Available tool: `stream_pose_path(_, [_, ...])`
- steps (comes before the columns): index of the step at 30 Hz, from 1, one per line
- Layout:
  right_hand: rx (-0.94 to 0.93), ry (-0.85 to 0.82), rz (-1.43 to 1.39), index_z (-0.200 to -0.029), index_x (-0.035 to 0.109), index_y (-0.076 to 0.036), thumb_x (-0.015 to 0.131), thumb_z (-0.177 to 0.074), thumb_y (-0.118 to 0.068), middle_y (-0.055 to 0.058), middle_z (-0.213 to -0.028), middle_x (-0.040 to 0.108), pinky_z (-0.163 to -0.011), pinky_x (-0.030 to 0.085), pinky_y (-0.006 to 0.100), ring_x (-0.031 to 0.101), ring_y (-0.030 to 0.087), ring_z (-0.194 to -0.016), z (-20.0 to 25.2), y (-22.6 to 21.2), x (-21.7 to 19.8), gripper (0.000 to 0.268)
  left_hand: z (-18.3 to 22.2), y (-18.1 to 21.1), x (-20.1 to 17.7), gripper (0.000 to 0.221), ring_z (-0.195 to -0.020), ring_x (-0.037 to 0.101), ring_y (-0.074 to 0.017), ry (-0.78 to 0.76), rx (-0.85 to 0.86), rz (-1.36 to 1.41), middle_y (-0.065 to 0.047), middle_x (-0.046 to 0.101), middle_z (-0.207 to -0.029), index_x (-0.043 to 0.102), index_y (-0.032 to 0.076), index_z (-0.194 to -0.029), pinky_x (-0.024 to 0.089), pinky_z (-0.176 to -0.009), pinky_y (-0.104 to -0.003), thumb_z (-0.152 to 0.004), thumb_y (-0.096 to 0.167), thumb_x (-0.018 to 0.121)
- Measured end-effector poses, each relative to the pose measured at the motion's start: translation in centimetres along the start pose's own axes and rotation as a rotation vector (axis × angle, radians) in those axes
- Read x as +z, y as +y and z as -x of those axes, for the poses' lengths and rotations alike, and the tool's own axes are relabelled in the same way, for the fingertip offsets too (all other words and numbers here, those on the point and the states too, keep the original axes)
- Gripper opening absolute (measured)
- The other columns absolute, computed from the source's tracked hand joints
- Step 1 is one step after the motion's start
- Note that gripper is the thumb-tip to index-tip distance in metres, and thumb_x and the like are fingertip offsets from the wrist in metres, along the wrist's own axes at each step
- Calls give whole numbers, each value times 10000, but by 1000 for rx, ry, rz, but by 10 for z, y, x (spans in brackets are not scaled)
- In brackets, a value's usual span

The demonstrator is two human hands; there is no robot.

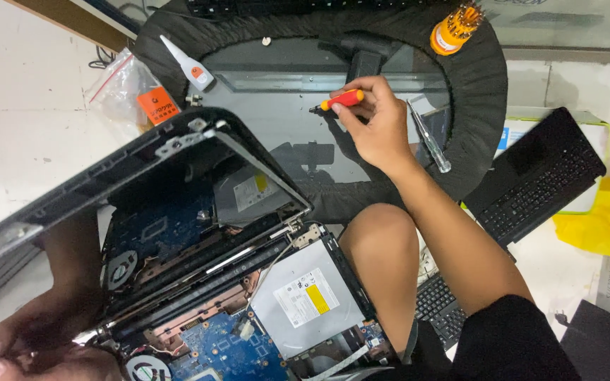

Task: Repairing a laptop by unscrewing internal components and adjusting the screen hinges.

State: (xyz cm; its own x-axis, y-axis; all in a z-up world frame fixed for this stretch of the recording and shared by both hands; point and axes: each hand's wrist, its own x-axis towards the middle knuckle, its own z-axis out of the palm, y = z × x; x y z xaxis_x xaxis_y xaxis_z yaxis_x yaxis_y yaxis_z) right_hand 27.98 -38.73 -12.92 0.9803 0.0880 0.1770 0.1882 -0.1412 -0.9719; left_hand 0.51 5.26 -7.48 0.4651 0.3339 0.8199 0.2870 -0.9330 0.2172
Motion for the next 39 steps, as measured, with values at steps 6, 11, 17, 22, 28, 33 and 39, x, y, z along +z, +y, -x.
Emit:
stream_pose_path(6, [75, 26, -220, -1199, 455, -29, 661, -970, 113, 175, -1160, 701, -990, 590, 321, 714, 244, -1074, 23, -37, -14, 340, -8, -5, -25, 355, -964, 431, -253, -514, -390, 146, -237, 442, -1038, 275, -16, -1000, 409, -969, -371, -1289, 171, 189])
stream_pose_path(11, [129, 92, -302, -1237, 479, -24, 634, -1002, 91, 194, -1175, 690, -958, 634, 345, 710, 250, -1059, 61, -89, -23, 304, -26, 30, -20, 411, -1049, 546, -196, -404, -568, 509, -172, 594, -1226, 496, -2, -1285, 455, -969, -316, -1182, 323, 268])
stream_pose_path(17, [263, 174, -437, -1278, 492, -31, 613, -970, 52, 174, -1173, 640, -993, 610, 350, 681, 258, -1111, 127, -131, -16, 341, -50, 62, -28, 343, -1005, 438, -221, -376, -390, 597, -134, 462, -1145, 453, -9, -1310, 378, -940, -356, -1197, 298, 352])
stream_pose_path(22, [293, 138, -334, -1276, 473, -37, 596, -962, 81, 184, -1144, 645, -1050, 589, 367, 687, 292, -1123, 156, -142, -5, 357, -34, 39, -31, 222, -953, 497, -218, -393, -363, 542, -191, 515, -1133, 407, -29, -1181, 415, -878, -315, -1210, 172, 315])
stream_pose_path(28, [266, 87, -213, -1260, 440, -17, 561, -971, 160, 214, -1179, 619, -987, 624, 322, 694, 289, -1123, 148, -149, 7, 360, -32, 41, -30, 297, -1220, 563, -327, -398, -408, 751, -235, 527, -1281, 428, -42, -1281, 492, -1153, -452, -1224, 237, 341])
stream_pose_path(33, [262, 44, -128, -1262, 395, -9, 554, -979, 161, 272, -1187, 622, -939, 641, 338, 681, 297, -1105, 143, -156, 14, 366, -23, 31, -30, 333, -1097, 550, -298, -357, -457, 613, -217, 555, -1178, 478, -40, -1192, 466, -1052, -450, -1197, 275, 370])
stream_pose_path(39, [273, 25, -141, -1260, 406, -5, 557, -976, 145, 278, -1207, 633, -951, 628, 332, 693, 303, -1092, 144, -154, 14, 354, -30, 37, -27, 474, -1158, 609, -360, -442, -330, 603, -320, 592, -1267, 513, -175, -1271, 507, -1051, -409, -1193, 199, 233])
